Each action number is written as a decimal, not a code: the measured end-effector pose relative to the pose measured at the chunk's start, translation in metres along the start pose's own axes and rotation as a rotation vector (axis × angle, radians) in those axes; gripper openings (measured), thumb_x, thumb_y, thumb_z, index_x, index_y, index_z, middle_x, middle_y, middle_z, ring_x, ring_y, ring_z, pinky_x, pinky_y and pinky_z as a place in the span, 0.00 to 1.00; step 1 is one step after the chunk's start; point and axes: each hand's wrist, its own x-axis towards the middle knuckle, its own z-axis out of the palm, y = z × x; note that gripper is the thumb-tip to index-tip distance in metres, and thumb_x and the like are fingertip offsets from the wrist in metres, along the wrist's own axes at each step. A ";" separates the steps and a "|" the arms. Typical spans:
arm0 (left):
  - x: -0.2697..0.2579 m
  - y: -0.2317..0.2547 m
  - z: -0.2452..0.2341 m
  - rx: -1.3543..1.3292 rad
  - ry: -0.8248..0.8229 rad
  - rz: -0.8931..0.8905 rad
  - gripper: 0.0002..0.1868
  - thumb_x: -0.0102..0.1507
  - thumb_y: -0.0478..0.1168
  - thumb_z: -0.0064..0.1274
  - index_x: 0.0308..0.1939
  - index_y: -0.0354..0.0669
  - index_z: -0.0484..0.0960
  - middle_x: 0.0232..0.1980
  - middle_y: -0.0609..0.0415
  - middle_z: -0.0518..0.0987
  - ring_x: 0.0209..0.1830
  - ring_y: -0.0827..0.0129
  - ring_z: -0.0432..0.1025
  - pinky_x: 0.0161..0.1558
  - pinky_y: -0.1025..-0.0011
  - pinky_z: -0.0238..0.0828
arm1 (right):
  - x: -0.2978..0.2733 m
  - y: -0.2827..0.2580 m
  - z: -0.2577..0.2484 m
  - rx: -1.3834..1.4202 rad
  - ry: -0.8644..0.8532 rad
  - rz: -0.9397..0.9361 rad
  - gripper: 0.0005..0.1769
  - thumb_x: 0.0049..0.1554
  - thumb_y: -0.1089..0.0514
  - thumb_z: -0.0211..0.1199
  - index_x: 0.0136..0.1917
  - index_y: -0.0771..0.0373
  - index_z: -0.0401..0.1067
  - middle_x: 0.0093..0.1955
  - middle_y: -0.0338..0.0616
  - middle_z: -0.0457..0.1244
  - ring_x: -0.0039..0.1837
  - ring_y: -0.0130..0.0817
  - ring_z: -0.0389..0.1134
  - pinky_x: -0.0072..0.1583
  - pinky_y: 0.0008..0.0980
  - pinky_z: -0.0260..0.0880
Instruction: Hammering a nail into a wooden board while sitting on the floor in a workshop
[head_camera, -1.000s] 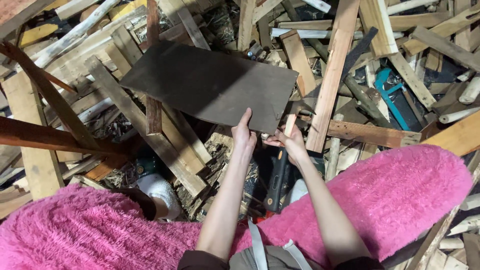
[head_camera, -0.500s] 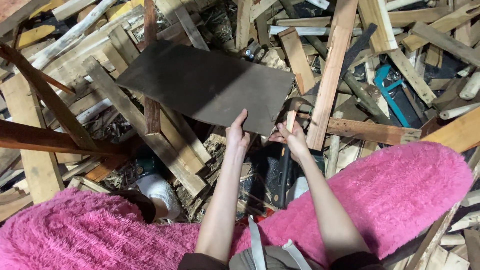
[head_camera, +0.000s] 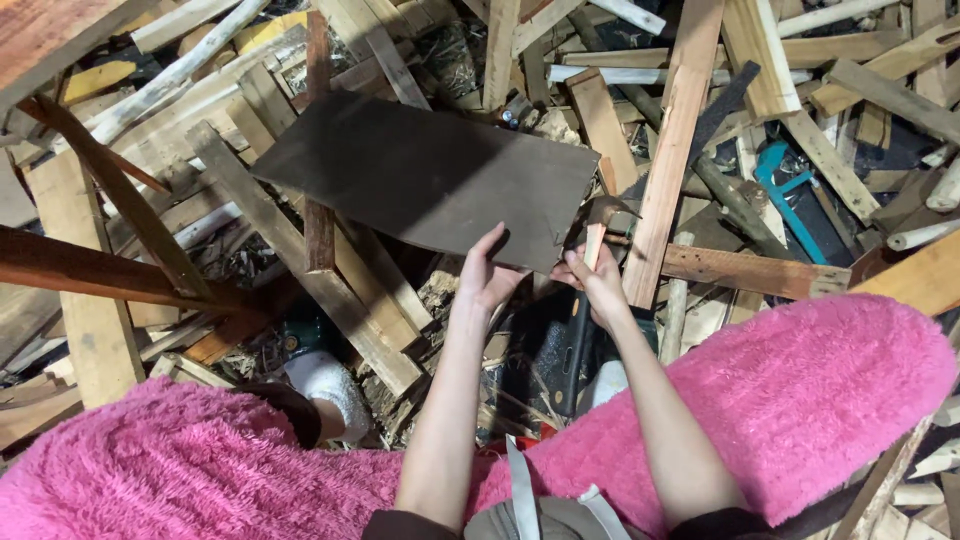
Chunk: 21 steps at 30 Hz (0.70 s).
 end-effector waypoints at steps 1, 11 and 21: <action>0.005 0.000 -0.004 -0.001 -0.003 0.001 0.21 0.57 0.33 0.70 0.48 0.27 0.78 0.46 0.36 0.78 0.48 0.47 0.77 0.56 0.39 0.73 | 0.002 0.001 -0.003 -0.001 -0.002 -0.003 0.17 0.62 0.61 0.64 0.57 0.66 0.58 0.42 0.44 0.63 0.43 0.43 0.75 0.49 0.43 0.82; 0.017 -0.007 -0.021 -0.014 -0.043 -0.026 0.15 0.59 0.32 0.67 0.46 0.29 0.80 0.46 0.40 0.81 0.49 0.50 0.78 0.60 0.43 0.72 | 0.012 -0.012 -0.044 -1.126 0.344 -0.063 0.26 0.59 0.62 0.63 0.70 0.66 0.67 0.57 0.68 0.66 0.62 0.66 0.68 0.62 0.56 0.69; 0.029 -0.007 -0.030 0.075 -0.076 -0.038 0.13 0.60 0.35 0.67 0.45 0.34 0.82 0.44 0.42 0.82 0.47 0.51 0.79 0.58 0.44 0.75 | -0.071 -0.074 0.079 -1.087 -0.068 -0.156 0.67 0.40 0.57 0.83 0.80 0.75 0.43 0.76 0.79 0.42 0.79 0.78 0.41 0.76 0.65 0.43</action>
